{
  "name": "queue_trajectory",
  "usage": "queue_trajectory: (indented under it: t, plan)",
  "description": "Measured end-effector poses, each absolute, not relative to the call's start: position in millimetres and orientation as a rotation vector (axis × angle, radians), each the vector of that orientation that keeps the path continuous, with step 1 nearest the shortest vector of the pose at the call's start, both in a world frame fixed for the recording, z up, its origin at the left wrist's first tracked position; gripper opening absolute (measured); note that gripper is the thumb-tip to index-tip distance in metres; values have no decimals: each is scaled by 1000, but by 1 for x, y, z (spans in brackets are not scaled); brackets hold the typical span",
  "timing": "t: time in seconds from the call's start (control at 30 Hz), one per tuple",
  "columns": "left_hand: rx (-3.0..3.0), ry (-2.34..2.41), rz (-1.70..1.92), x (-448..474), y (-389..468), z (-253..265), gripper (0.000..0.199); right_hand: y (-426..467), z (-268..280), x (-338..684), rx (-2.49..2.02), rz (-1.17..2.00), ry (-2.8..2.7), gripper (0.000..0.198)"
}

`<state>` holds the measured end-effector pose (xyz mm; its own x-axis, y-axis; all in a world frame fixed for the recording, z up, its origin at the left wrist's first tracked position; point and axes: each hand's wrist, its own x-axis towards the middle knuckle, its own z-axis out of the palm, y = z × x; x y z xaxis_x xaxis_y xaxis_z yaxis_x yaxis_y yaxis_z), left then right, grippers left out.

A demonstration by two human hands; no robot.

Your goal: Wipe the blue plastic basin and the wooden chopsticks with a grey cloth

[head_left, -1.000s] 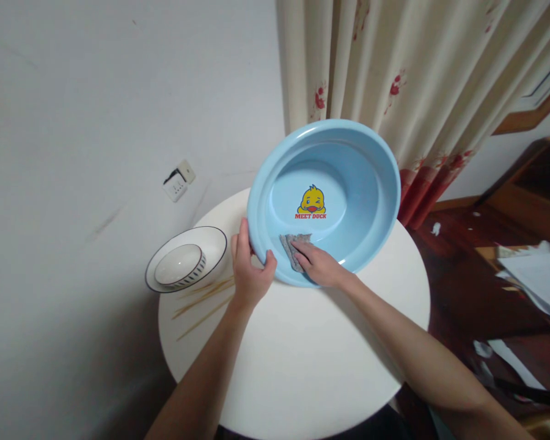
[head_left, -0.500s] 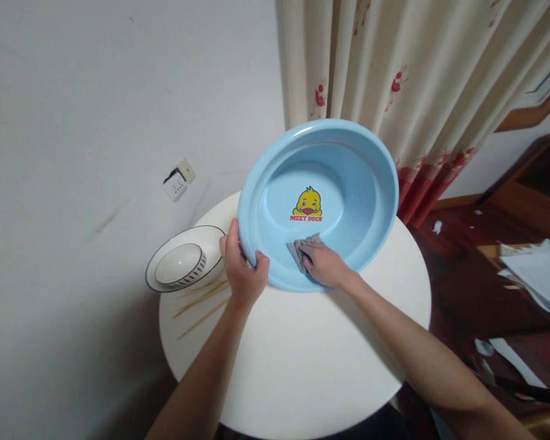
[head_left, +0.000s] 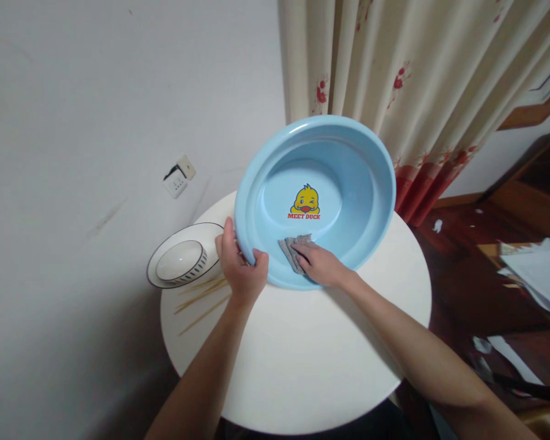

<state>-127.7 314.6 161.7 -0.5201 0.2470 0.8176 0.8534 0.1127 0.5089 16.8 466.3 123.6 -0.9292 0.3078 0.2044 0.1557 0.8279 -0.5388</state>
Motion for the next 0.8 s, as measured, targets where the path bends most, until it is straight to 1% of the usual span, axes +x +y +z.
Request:
queue_trajectory:
  t: [0.13, 0.37, 0.53, 0.6, 0.73, 0.8]
  plan:
    - [-981, -1875, -1332, -123, 313, 169, 88, 473, 122, 21, -403, 686, -2767, 46]
    - [-938, -1830, -1350, -125, 314, 170, 87, 476, 123, 27, -558, 555, -2787, 41]
    - [-948, -1785, -1630, -128, 321, 168, 103, 473, 122, 24, -567, 551, -2786, 41]
    - [-917, -1794, -1673, -130, 322, 166, 96, 472, 122, 23, -585, 557, -2783, 43]
    - [-922, -1802, -1500, -136, 317, 164, 64, 469, 122, 22, -632, 533, -2782, 46]
    - [-970, -1818, -1389, -138, 314, 165, 61, 466, 124, 21, -656, 512, -2786, 46]
